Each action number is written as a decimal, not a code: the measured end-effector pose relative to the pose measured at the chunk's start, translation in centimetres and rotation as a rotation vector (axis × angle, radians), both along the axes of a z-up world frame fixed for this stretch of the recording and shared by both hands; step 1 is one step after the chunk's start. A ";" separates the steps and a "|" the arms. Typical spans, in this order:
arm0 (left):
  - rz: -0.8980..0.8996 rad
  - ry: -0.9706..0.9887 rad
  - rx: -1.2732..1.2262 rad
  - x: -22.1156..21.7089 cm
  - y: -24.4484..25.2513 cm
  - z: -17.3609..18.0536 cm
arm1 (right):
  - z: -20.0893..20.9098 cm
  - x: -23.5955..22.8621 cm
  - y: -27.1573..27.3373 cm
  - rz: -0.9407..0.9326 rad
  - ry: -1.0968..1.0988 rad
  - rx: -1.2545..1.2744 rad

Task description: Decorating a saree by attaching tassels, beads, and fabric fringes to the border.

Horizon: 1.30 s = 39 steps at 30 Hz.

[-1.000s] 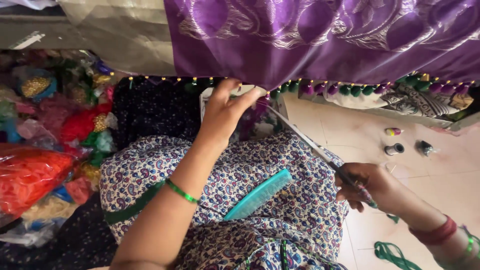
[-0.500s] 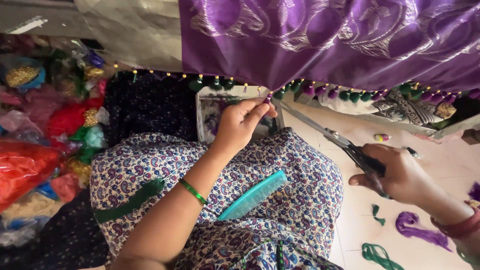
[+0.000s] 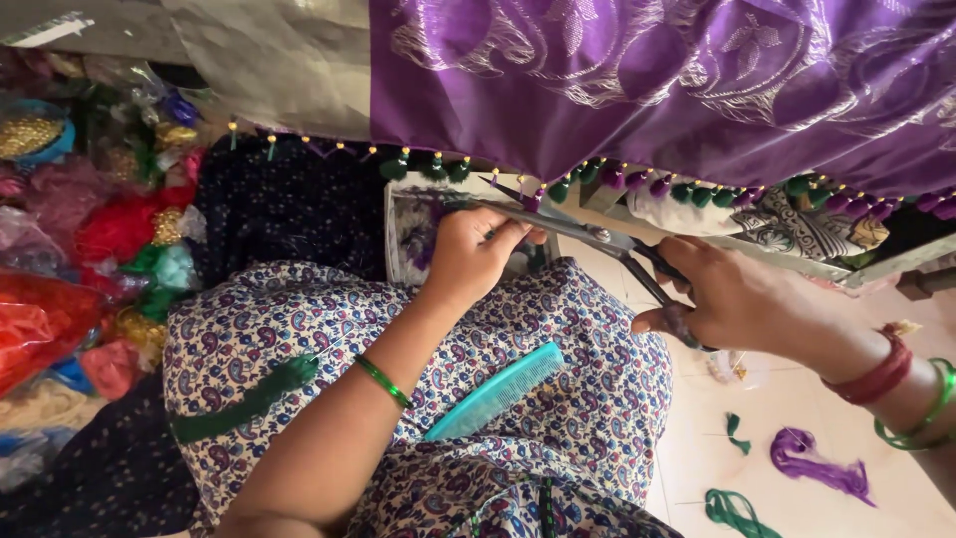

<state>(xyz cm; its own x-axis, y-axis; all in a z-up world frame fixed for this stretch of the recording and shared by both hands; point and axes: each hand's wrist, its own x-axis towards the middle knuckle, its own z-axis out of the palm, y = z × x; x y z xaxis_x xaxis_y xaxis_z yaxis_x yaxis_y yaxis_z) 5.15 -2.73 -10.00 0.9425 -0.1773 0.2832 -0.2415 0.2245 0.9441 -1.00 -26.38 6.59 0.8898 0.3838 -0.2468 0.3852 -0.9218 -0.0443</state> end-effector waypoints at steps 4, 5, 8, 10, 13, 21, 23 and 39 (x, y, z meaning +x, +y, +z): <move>0.044 -0.018 0.053 0.0 0.2 0.4 | -0.3 0.2 0.1 -0.034 0.004 0.034; 0.068 -0.013 0.055 -0.1 0.2 0.5 | -0.3 0.0 0.1 -0.064 -0.005 0.028; 0.081 0.008 0.061 -0.3 0.1 0.0 | -0.9 -0.4 -0.7 -0.036 -0.055 0.074; 0.069 0.022 0.071 -0.4 0.7 -0.4 | -2.2 -0.5 -2.1 0.020 -0.102 0.133; 0.104 0.148 0.205 -1.4 2.8 -1.5 | -4.8 -1.0 -4.6 -0.010 -0.017 0.227; -0.141 0.456 0.383 -9.6 8.2 -5.4 | -14.8 -6.1 -7.4 -0.018 0.504 0.189; -0.163 0.483 0.338 -11.9 8.6 -8.3 | -18.0 -6.8 -7.5 0.138 0.529 0.280; -0.082 0.610 0.154 -18.6 12.0 -12.8 | -33.9 5.2 13.1 0.320 0.002 0.451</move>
<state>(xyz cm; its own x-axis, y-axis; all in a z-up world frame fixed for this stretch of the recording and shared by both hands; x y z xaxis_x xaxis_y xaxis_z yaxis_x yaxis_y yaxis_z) -13.48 9.24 -22.76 0.9079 -0.2515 -0.3354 0.3628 0.0704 0.9292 4.15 -13.31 -27.35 0.7111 0.7031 0.0024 0.6424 -0.6483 -0.4086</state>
